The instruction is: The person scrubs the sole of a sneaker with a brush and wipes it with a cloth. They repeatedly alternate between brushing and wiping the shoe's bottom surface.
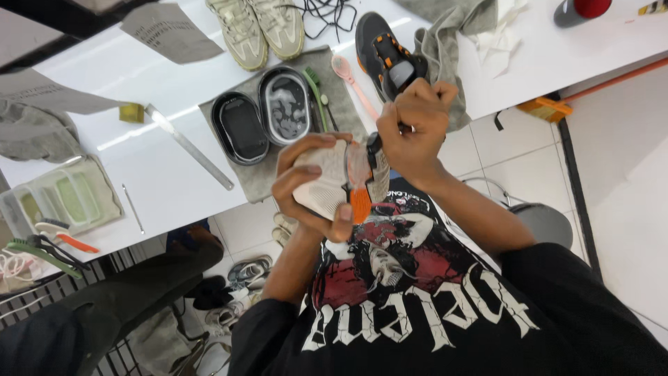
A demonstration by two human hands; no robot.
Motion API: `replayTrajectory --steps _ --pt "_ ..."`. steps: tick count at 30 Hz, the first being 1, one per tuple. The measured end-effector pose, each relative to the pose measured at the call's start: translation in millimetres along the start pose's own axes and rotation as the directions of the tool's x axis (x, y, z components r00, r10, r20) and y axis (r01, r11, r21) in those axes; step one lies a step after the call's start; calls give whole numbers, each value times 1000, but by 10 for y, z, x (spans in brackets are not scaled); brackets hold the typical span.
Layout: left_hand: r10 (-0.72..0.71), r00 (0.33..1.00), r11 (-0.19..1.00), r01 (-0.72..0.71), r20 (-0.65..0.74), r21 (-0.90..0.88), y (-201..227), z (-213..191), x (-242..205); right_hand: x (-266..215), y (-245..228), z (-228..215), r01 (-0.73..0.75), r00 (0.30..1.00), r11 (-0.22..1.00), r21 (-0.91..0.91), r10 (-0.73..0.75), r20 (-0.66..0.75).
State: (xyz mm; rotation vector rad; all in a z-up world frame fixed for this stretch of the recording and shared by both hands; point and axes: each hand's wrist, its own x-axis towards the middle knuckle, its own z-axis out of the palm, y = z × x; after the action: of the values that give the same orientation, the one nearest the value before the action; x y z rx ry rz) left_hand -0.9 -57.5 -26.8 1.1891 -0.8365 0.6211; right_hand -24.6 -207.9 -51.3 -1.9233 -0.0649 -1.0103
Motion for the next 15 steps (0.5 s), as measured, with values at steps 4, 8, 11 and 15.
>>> replayTrajectory --steps 4,8,11,15 --pt "-14 1000 996 13 -8 -90 -128 77 22 90 43 -45 -34 999 999 2 34 -3" --pt "-66 997 992 63 -25 -108 -162 148 -12 -302 666 -84 -183 983 981 -67 181 -39" --pt "-359 931 884 314 -71 -345 -312 125 -204 -561 1312 -227 -398 917 907 -137 388 -93" --pt "-572 820 612 446 24 -653 -537 252 -204 -548 1826 -392 -571 810 677 -464 557 -184"
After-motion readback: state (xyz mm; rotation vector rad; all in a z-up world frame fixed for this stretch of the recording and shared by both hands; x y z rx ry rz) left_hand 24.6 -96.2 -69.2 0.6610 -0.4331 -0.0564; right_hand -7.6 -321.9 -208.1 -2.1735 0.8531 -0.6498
